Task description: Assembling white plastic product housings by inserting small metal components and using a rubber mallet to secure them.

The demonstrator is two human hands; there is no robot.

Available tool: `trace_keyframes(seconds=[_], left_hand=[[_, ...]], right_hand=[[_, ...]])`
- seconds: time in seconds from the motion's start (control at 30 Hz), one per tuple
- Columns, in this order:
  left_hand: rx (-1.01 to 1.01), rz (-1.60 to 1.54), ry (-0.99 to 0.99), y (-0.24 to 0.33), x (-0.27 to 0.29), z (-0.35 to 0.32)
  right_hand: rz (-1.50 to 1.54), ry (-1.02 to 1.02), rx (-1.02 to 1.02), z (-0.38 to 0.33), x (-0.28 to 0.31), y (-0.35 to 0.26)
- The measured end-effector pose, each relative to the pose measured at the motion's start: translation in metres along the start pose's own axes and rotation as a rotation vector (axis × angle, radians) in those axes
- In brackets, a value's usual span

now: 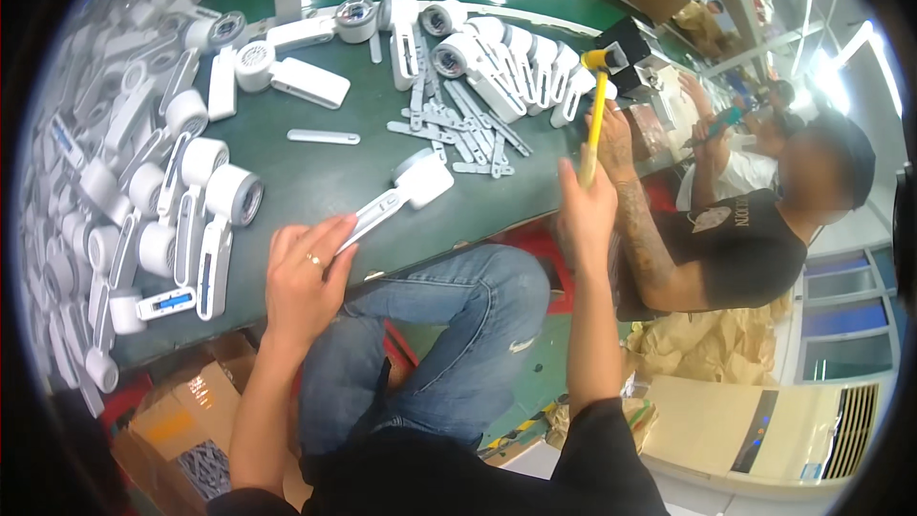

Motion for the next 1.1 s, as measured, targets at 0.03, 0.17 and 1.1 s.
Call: trace_keyframes(seconds=[0.03,0.17,1.1], left_hand=[[-0.006,-0.007,-0.009,0.003,-0.001,0.003],[-0.042,-0.003,-0.009,0.009,-0.004,0.014],[0.621,0.888,0.711,0.01,0.384,-0.248]], right_hand=[[-0.12,0.137,0.16,0.03,0.004,-0.003],[-0.33,0.335,0.281,0.145,-0.005,0.025],[0.215,-0.844,0.133,-0.087,-0.132,0.005]])
Point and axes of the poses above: each hand's wrist, its own z-axis towards the middle knuckle, its own x-axis out of the back of the hand, y = z × x, the point moved 5 cm from there along z, towards the middle knuckle, and after that the axes turned 12 degrees about -x, right-handed, at the moved point
